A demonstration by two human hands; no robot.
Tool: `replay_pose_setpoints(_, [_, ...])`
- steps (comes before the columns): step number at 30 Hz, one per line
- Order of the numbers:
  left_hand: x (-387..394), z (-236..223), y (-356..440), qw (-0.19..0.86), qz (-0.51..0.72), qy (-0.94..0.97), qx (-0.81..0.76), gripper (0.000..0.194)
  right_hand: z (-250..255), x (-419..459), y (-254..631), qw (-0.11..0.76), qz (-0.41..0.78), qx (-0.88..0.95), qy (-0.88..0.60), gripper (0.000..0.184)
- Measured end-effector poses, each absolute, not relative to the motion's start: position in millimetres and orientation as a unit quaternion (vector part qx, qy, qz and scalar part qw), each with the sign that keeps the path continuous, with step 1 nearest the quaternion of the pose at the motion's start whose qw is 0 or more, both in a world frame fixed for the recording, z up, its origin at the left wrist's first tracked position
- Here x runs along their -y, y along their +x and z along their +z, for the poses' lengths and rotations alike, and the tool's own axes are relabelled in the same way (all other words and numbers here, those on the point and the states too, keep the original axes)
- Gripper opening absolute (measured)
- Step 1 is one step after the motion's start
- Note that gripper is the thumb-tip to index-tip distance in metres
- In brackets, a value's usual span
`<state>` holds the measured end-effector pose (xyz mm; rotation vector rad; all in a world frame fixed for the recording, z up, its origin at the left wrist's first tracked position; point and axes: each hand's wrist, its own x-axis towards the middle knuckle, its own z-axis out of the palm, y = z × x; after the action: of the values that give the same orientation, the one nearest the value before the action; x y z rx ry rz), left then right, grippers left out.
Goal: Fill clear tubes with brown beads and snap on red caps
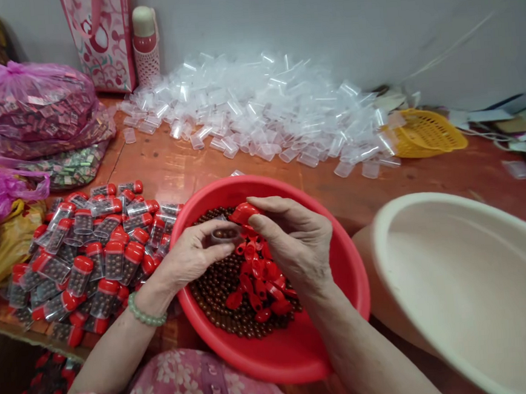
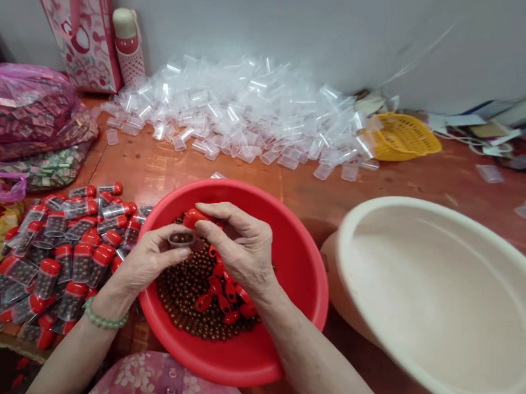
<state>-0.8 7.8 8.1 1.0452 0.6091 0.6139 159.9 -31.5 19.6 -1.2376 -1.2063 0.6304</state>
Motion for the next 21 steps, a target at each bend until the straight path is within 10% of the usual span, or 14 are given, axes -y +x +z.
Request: replay_pose_setpoints(21, [-6,8,4,0.787,0.309,0.469,-0.254,0.035,14,28,147,0.538,0.23,0.633,-0.507,0.018])
